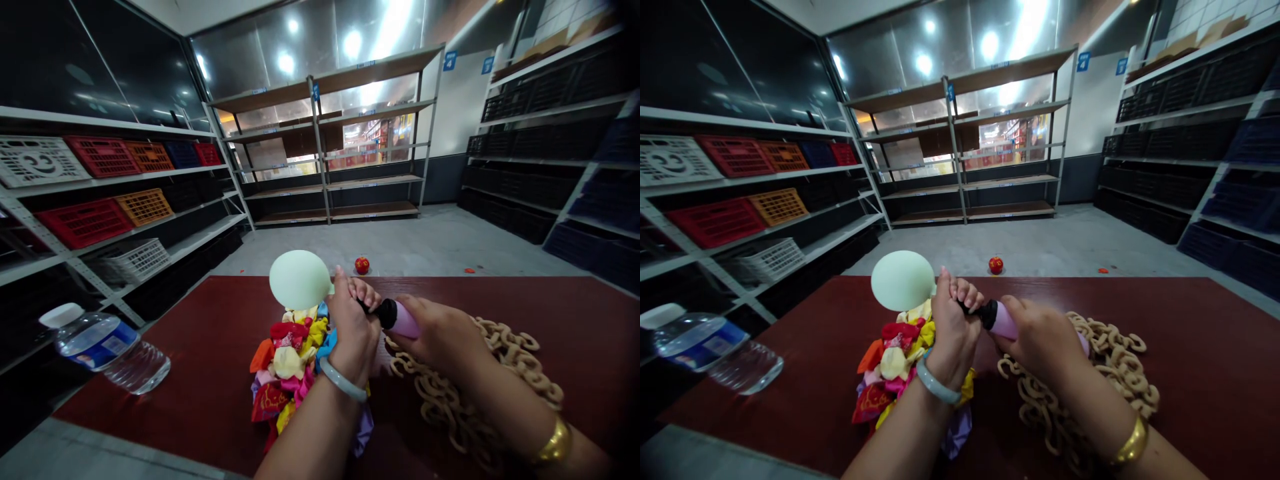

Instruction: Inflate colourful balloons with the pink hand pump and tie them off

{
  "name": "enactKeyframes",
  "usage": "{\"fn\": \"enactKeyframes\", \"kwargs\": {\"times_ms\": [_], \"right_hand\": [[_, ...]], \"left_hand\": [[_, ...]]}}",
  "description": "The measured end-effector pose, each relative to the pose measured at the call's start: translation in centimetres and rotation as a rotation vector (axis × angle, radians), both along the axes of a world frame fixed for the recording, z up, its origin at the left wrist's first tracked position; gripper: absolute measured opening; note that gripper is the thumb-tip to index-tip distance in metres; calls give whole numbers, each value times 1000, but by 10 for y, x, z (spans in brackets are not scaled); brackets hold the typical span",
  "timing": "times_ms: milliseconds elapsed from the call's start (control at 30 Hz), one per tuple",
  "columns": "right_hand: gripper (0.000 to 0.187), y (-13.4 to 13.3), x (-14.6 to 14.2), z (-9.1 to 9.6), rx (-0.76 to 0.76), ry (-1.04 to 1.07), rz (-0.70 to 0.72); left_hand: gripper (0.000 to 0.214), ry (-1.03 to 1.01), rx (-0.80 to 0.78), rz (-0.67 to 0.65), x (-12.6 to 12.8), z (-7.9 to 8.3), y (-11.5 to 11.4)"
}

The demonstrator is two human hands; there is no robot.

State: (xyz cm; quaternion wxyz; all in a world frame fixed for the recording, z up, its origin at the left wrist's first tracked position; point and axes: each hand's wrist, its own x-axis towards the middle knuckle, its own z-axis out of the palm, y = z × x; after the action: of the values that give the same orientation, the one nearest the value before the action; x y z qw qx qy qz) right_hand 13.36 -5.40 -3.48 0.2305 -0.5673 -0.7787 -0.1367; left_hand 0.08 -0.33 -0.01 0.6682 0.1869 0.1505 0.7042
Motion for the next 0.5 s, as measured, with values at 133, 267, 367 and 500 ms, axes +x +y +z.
{"fn": "enactKeyframes", "kwargs": {"times_ms": [133, 267, 367, 500], "right_hand": [[46, 9, 9, -5, 32, -7, 39], [48, 17, 35, -7, 46, -30, 22], [43, 20, 53, -6, 54, -15, 28], [46, 21, 58, -10, 32, -23, 15]], "left_hand": [[56, 2, 13, 44, -23, 9, 9], [55, -56, 37, 174, -57, 20, 22], [50, -95, 59, 235, -71, 23, 28], [50, -98, 42, 217, -67, 19, 29]]}}
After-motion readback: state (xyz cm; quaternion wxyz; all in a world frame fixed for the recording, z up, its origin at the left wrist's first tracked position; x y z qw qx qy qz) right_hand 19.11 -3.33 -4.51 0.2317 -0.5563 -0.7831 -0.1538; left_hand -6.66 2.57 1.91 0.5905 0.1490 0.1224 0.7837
